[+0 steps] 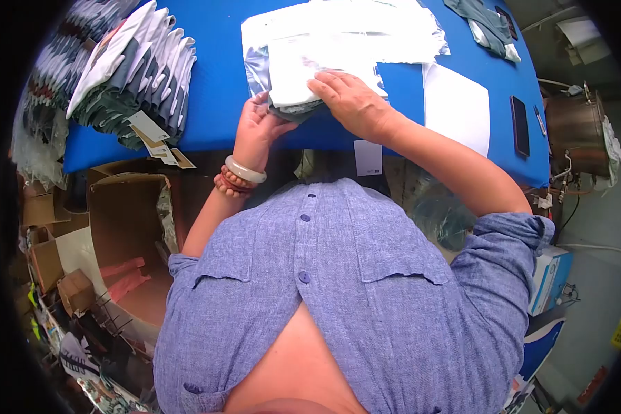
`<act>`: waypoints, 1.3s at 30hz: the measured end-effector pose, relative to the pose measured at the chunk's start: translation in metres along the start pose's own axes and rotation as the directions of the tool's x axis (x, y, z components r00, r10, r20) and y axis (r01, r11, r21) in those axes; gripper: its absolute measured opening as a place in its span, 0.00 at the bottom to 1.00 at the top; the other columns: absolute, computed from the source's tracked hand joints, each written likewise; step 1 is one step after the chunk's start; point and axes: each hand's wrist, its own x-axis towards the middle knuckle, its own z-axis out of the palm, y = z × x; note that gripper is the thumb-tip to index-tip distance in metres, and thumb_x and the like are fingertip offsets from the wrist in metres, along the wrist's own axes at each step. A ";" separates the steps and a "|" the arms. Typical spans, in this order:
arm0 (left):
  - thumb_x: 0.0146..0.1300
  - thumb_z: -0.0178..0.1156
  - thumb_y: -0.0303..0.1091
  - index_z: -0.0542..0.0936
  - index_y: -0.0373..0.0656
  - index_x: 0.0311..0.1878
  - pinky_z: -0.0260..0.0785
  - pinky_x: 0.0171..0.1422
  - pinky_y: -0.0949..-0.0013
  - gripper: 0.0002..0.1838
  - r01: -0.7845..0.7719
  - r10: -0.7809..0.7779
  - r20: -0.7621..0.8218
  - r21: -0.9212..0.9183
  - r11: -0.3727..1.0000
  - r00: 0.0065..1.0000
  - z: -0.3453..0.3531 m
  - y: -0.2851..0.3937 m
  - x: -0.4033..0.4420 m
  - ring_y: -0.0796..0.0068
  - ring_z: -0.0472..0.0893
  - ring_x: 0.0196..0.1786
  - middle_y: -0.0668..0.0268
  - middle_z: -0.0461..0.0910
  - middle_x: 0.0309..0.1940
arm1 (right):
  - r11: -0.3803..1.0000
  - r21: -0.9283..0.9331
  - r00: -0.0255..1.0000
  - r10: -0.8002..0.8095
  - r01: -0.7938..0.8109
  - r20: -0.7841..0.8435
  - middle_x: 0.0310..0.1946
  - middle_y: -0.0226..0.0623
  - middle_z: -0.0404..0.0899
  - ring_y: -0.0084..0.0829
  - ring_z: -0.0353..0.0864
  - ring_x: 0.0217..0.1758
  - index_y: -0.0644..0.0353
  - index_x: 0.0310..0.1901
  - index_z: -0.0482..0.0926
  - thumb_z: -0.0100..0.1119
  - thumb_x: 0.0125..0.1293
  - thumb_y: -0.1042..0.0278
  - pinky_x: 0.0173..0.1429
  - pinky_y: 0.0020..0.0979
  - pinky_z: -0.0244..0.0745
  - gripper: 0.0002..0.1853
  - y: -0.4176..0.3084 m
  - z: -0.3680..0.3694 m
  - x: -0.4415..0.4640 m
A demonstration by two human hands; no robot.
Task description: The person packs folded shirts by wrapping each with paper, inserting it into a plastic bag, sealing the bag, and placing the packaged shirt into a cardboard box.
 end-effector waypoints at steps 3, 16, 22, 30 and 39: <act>0.66 0.53 0.19 0.55 0.31 0.65 0.82 0.50 0.61 0.27 -0.023 0.021 -0.052 -0.036 0.999 0.998 0.003 -0.002 -0.004 0.63 0.82 0.51 0.52 0.78 0.48 | 1.000 -0.004 1.000 -0.001 0.001 -0.010 0.60 0.49 0.71 0.48 0.69 0.65 0.62 0.61 0.68 0.52 0.60 0.81 0.69 0.42 0.64 0.25 -0.004 0.007 0.008; 0.67 0.54 0.24 0.56 0.28 0.61 0.82 0.41 0.66 0.24 0.090 -0.099 0.054 0.151 0.984 0.994 -0.014 0.008 -0.005 0.63 0.84 0.36 0.47 0.80 0.39 | 0.983 -0.143 0.993 -0.118 0.115 -0.013 0.63 0.47 0.69 0.46 0.63 0.71 0.56 0.59 0.69 0.47 0.65 0.73 0.75 0.44 0.55 0.19 0.027 0.046 0.064; 0.67 0.58 0.28 0.52 0.28 0.66 0.81 0.38 0.68 0.32 0.109 -0.113 0.027 0.137 0.985 0.993 -0.017 0.010 -0.010 0.66 0.84 0.35 0.47 0.79 0.41 | 0.941 -0.335 0.999 -0.048 0.041 -0.012 0.68 0.47 0.64 0.43 0.58 0.75 0.56 0.62 0.70 0.47 0.66 0.72 0.77 0.46 0.51 0.22 0.036 0.061 0.076; 0.51 0.71 0.40 0.60 0.48 0.72 0.71 0.54 0.54 0.45 -0.456 0.556 0.578 0.815 -0.357 0.597 0.001 0.075 -0.016 0.58 0.75 0.55 0.56 0.73 0.51 | 0.993 0.065 0.960 0.074 -0.095 0.270 0.60 0.51 0.69 0.50 0.69 0.65 0.60 0.66 0.65 0.54 0.65 0.74 0.70 0.40 0.63 0.26 0.010 -0.018 0.000; 0.62 0.56 0.29 0.61 0.51 0.71 0.78 0.47 0.58 0.33 -0.399 0.026 0.564 0.615 -0.680 0.825 0.017 0.036 0.089 0.58 0.80 0.52 0.51 0.75 0.55 | 0.921 0.082 0.906 0.356 -0.382 0.228 0.57 0.52 0.75 0.48 0.76 0.60 0.62 0.64 0.67 0.52 0.59 0.79 0.66 0.37 0.70 0.28 0.012 -0.011 -0.018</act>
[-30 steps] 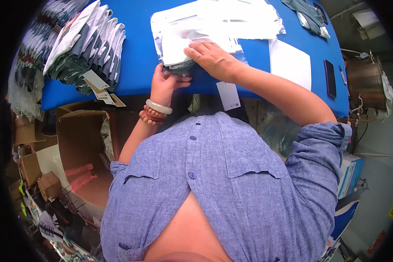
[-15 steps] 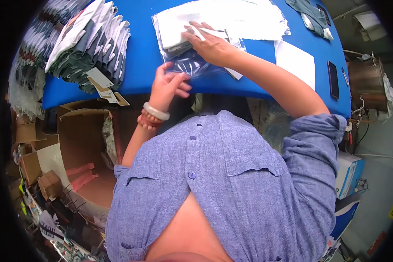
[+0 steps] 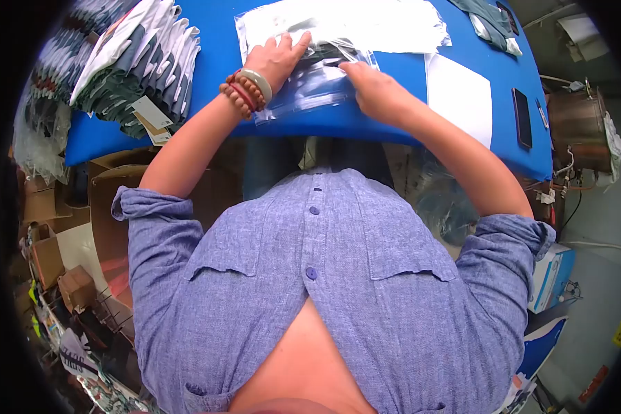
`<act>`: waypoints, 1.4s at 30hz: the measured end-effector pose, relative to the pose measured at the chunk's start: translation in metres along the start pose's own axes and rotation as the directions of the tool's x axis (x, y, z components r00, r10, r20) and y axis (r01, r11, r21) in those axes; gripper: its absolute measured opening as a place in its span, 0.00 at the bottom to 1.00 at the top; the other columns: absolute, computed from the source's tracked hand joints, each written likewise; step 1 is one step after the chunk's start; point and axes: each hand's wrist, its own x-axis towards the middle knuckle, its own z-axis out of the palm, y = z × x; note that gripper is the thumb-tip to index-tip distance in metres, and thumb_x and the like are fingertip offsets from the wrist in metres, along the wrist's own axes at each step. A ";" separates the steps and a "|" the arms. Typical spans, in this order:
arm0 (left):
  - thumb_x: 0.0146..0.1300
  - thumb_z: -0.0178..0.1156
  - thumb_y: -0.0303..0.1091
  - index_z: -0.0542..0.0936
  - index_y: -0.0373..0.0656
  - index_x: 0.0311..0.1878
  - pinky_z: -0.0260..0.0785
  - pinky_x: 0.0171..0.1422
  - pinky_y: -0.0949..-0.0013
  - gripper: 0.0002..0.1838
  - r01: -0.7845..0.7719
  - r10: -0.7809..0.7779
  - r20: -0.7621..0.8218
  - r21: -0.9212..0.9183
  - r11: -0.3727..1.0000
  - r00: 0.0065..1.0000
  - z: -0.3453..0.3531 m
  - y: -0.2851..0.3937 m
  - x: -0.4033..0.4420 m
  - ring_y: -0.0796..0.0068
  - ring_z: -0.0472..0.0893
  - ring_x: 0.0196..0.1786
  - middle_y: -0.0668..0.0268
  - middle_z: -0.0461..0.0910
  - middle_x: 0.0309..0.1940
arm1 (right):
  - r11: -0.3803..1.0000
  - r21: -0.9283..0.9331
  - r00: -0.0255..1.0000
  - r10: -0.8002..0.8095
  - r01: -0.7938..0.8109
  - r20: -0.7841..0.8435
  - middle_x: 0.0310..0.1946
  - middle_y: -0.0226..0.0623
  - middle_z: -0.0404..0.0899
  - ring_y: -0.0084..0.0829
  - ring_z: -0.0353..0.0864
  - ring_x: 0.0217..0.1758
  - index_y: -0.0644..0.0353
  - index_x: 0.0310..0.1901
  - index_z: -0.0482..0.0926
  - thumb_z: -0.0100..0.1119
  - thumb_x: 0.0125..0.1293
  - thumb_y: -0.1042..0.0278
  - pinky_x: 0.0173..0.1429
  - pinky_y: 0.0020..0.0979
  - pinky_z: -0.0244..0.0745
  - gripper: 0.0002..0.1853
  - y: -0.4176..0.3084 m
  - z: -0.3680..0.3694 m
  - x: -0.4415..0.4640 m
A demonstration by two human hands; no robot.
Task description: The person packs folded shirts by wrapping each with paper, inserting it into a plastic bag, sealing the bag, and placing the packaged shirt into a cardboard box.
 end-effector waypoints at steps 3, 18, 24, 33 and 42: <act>0.61 0.56 0.27 0.61 0.52 0.71 0.80 0.40 0.59 0.33 -0.031 0.031 -0.004 -0.035 0.999 1.000 0.001 -0.003 0.007 0.57 0.83 0.45 0.53 0.78 0.48 | 0.965 0.202 0.980 0.138 -0.166 0.145 0.48 0.48 0.80 0.42 0.83 0.49 0.64 0.62 0.69 0.51 0.60 0.79 0.57 0.34 0.77 0.26 -0.005 -0.026 0.025; 0.58 0.50 0.15 0.57 0.60 0.74 0.76 0.51 0.56 0.42 -0.140 0.171 0.110 -0.246 0.959 0.979 -0.032 -0.044 0.036 0.51 0.82 0.48 0.52 0.79 0.49 | 0.567 0.803 0.921 0.186 0.185 -0.343 0.41 0.26 0.79 0.24 0.78 0.46 0.59 0.43 0.75 0.58 0.64 0.75 0.50 0.30 0.72 0.07 0.000 0.044 0.052; 0.59 0.49 0.15 0.56 0.61 0.74 0.76 0.51 0.57 0.41 -0.112 0.156 0.155 -0.262 0.958 0.975 -0.042 -0.046 0.038 0.52 0.82 0.47 0.54 0.79 0.49 | 0.885 -0.404 0.847 -0.387 0.231 -0.365 0.47 0.29 0.78 0.35 0.76 0.54 0.54 0.45 0.78 0.57 0.58 0.73 0.57 0.35 0.71 0.12 0.005 0.031 0.044; 0.59 0.49 0.15 0.55 0.59 0.75 0.77 0.50 0.57 0.42 -0.154 0.190 0.136 -0.239 0.959 0.972 -0.032 -0.041 0.037 0.52 0.82 0.47 0.53 0.80 0.48 | 0.830 -0.546 0.868 -0.353 0.118 -0.349 0.40 0.33 0.73 0.34 0.76 0.47 0.53 0.46 0.76 0.55 0.57 0.72 0.47 0.33 0.76 0.13 -0.022 0.031 0.051; 0.59 0.49 0.15 0.54 0.62 0.75 0.77 0.49 0.57 0.43 -0.138 0.170 0.133 -0.221 0.965 0.976 -0.029 -0.040 0.039 0.52 0.83 0.47 0.53 0.80 0.50 | 0.873 -0.481 0.872 -0.294 0.078 -0.393 0.40 0.39 0.75 0.39 0.78 0.47 0.60 0.42 0.74 0.54 0.57 0.75 0.49 0.37 0.76 0.10 -0.004 0.049 0.051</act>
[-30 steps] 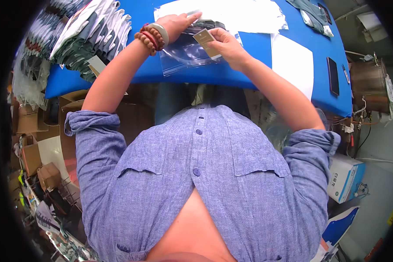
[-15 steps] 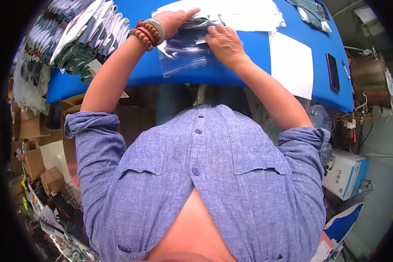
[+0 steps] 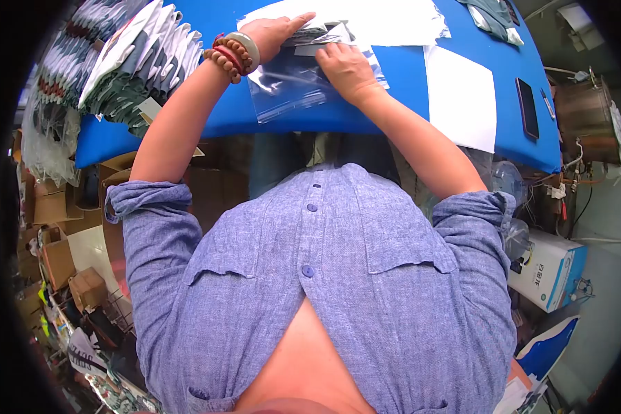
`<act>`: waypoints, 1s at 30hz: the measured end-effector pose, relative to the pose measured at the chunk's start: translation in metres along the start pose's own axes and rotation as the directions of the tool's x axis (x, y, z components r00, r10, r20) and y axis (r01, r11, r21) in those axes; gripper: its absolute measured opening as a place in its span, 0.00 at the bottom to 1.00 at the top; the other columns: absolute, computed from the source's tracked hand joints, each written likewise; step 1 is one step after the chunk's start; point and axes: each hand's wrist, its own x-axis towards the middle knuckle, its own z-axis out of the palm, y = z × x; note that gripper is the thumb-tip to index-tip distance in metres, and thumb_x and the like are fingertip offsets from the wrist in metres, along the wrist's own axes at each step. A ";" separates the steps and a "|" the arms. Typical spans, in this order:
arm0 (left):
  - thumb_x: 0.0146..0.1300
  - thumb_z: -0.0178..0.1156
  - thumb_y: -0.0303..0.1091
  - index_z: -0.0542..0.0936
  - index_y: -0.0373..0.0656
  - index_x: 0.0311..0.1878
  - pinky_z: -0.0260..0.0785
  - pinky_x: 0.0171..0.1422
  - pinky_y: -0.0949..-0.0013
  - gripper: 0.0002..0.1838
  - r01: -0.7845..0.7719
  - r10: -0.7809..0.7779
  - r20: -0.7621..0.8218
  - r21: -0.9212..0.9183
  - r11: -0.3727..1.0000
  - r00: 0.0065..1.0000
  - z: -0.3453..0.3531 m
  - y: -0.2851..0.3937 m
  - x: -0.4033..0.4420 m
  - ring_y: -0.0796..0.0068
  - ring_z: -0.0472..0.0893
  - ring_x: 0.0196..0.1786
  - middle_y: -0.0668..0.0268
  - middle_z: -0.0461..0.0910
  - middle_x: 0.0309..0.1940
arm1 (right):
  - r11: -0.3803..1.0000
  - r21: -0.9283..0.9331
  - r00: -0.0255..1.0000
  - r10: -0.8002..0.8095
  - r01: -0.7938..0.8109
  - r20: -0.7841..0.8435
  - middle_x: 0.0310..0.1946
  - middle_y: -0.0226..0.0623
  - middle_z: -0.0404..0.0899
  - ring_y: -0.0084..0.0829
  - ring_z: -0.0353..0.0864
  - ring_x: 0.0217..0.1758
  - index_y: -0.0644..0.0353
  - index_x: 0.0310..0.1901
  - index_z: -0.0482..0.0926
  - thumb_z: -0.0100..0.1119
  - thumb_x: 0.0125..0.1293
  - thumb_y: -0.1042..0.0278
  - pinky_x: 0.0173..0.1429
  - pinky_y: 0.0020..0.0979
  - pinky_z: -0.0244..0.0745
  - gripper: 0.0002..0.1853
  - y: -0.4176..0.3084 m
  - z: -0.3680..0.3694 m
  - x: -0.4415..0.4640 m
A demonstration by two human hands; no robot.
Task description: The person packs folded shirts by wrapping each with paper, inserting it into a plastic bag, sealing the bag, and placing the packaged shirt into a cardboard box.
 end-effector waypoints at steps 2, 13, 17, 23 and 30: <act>0.59 0.49 0.15 0.54 0.62 0.75 0.77 0.49 0.57 0.43 0.000 0.000 -0.003 0.003 1.000 1.000 0.000 0.002 0.000 0.52 0.83 0.47 0.53 0.80 0.50 | 0.995 -0.050 0.993 0.094 -0.090 0.074 0.41 0.40 0.76 0.40 0.77 0.48 0.61 0.42 0.74 0.54 0.58 0.74 0.51 0.37 0.75 0.10 0.000 0.003 -0.006; 0.59 0.49 0.15 0.55 0.57 0.74 0.76 0.49 0.56 0.41 -0.064 0.067 -0.115 0.031 0.998 0.991 0.018 0.004 -0.013 0.51 0.82 0.45 0.51 0.80 0.46 | 0.966 0.063 0.959 0.239 -0.251 0.155 0.52 0.53 0.75 0.51 0.69 0.63 0.70 0.53 0.75 0.52 0.68 0.49 0.69 0.44 0.62 0.27 -0.001 -0.001 -0.015; 0.60 0.49 0.17 0.56 0.58 0.74 0.76 0.50 0.56 0.39 -0.059 0.060 -0.114 0.019 0.998 0.992 0.018 0.005 -0.014 0.52 0.82 0.46 0.52 0.80 0.46 | 0.939 0.176 0.942 0.256 -0.296 0.217 0.54 0.57 0.73 0.53 0.67 0.65 0.71 0.54 0.74 0.52 0.68 0.48 0.70 0.45 0.61 0.29 -0.012 0.005 -0.019; 0.60 0.50 0.19 0.57 0.59 0.74 0.76 0.49 0.56 0.39 -0.025 0.030 -0.123 0.044 0.999 0.992 0.019 0.012 -0.021 0.53 0.81 0.46 0.55 0.79 0.47 | 0.915 0.256 0.945 0.270 -0.311 0.182 0.60 0.62 0.69 0.56 0.64 0.67 0.72 0.59 0.71 0.48 0.68 0.40 0.74 0.47 0.55 0.37 -0.002 0.019 -0.013; 0.60 0.53 0.22 0.59 0.62 0.74 0.77 0.51 0.59 0.39 0.070 -0.047 -0.237 0.087 0.994 0.970 0.034 0.029 -0.030 0.56 0.80 0.52 0.57 0.77 0.54 | 0.912 0.185 0.901 0.298 -0.366 0.315 0.63 0.58 0.67 0.53 0.60 0.71 0.71 0.63 0.67 0.49 0.67 0.38 0.75 0.46 0.53 0.39 -0.017 0.001 -0.012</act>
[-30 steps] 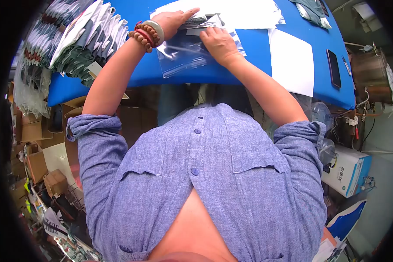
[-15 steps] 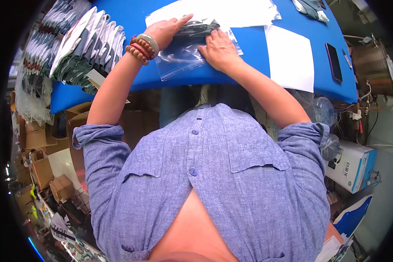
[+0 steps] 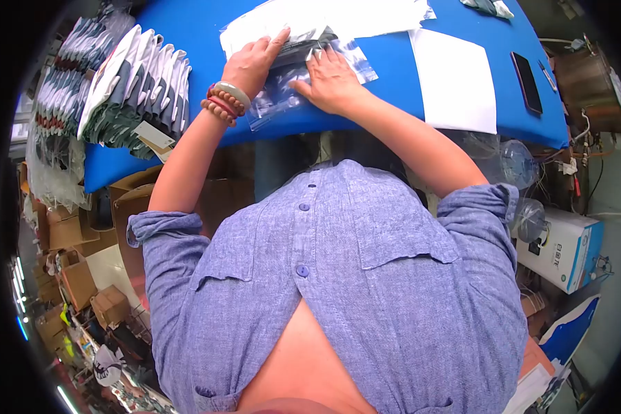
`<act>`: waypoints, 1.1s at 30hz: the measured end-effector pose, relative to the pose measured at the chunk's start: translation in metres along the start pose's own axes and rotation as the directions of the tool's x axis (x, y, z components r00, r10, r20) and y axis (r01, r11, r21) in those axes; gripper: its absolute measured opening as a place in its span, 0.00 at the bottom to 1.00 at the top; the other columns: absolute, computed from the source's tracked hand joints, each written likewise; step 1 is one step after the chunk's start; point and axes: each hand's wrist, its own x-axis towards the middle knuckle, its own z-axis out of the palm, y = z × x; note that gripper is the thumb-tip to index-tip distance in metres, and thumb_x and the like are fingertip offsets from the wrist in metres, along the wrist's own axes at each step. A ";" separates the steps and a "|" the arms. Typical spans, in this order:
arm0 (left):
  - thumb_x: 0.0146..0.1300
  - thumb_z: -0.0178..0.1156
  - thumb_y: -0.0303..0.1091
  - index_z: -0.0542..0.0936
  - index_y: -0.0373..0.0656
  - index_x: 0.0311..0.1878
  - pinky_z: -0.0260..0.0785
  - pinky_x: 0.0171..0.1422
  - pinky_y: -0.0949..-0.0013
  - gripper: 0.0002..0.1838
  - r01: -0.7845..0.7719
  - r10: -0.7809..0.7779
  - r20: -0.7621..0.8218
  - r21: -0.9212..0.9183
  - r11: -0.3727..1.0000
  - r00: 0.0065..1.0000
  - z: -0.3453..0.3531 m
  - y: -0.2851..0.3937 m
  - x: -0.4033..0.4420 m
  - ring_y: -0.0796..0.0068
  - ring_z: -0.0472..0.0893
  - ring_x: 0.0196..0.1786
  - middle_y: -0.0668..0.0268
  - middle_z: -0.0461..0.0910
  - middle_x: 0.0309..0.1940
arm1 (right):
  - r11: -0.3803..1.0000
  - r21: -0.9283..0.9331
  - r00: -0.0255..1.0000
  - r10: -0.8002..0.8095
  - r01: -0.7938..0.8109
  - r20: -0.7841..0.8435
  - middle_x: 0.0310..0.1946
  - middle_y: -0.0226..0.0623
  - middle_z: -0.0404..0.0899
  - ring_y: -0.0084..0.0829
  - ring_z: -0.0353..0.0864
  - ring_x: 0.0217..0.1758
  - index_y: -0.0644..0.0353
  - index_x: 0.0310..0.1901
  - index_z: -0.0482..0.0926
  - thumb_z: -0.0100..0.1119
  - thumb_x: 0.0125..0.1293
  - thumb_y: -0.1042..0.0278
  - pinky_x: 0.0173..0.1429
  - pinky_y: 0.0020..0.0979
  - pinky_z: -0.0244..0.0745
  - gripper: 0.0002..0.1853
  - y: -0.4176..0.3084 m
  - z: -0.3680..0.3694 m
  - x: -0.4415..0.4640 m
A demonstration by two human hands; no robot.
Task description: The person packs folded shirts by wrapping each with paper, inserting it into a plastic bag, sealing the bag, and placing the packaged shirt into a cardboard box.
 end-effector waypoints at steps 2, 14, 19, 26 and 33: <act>0.59 0.53 0.22 0.59 0.61 0.74 0.76 0.54 0.58 0.39 -0.020 0.021 -0.026 0.037 0.999 0.999 0.008 0.003 0.001 0.55 0.78 0.54 0.56 0.75 0.58 | 1.000 0.016 1.000 -0.002 0.002 0.001 0.63 0.54 0.69 0.49 0.62 0.71 0.69 0.61 0.70 0.48 0.67 0.38 0.73 0.45 0.55 0.38 0.008 0.002 0.004; 0.57 0.69 0.36 0.67 0.32 0.61 0.74 0.35 0.71 0.32 0.639 -0.493 0.471 -0.726 0.253 0.731 -0.005 0.005 -0.098 0.72 0.81 0.34 0.58 0.82 0.37 | 0.844 0.338 0.909 -0.378 0.416 -0.175 0.41 0.39 0.80 0.42 0.77 0.49 0.62 0.41 0.81 0.57 0.66 0.68 0.57 0.37 0.72 0.08 0.011 -0.026 -0.036; 0.68 0.58 0.39 0.78 0.34 0.45 0.66 0.19 0.80 0.15 0.666 -0.236 0.688 -0.725 -0.175 0.687 -0.005 -0.011 -0.092 0.80 0.82 0.24 0.62 0.84 0.30 | 0.743 0.540 0.891 -0.452 0.395 -0.029 0.38 0.41 0.79 0.42 0.79 0.44 0.60 0.42 0.81 0.60 0.63 0.66 0.50 0.39 0.73 0.09 -0.022 -0.012 0.007; 0.73 0.52 0.37 0.77 0.40 0.40 0.60 0.15 0.86 0.11 0.615 -0.277 0.665 -0.747 -0.251 0.694 -0.001 -0.007 -0.105 0.87 0.76 0.18 0.66 0.82 0.30 | 0.758 0.589 0.843 -0.487 0.279 0.227 0.31 0.38 0.80 0.39 0.81 0.38 0.59 0.36 0.80 0.65 0.55 0.62 0.43 0.39 0.74 0.11 -0.063 0.001 0.033; 0.73 0.51 0.37 0.77 0.41 0.38 0.58 0.14 0.85 0.11 0.576 -0.264 0.632 -0.774 -0.261 0.729 0.001 -0.009 -0.109 0.88 0.71 0.15 0.69 0.79 0.26 | 0.782 0.585 0.800 -0.484 0.214 0.354 0.31 0.39 0.81 0.40 0.82 0.38 0.58 0.29 0.80 0.64 0.53 0.65 0.43 0.39 0.74 0.07 -0.073 -0.008 0.043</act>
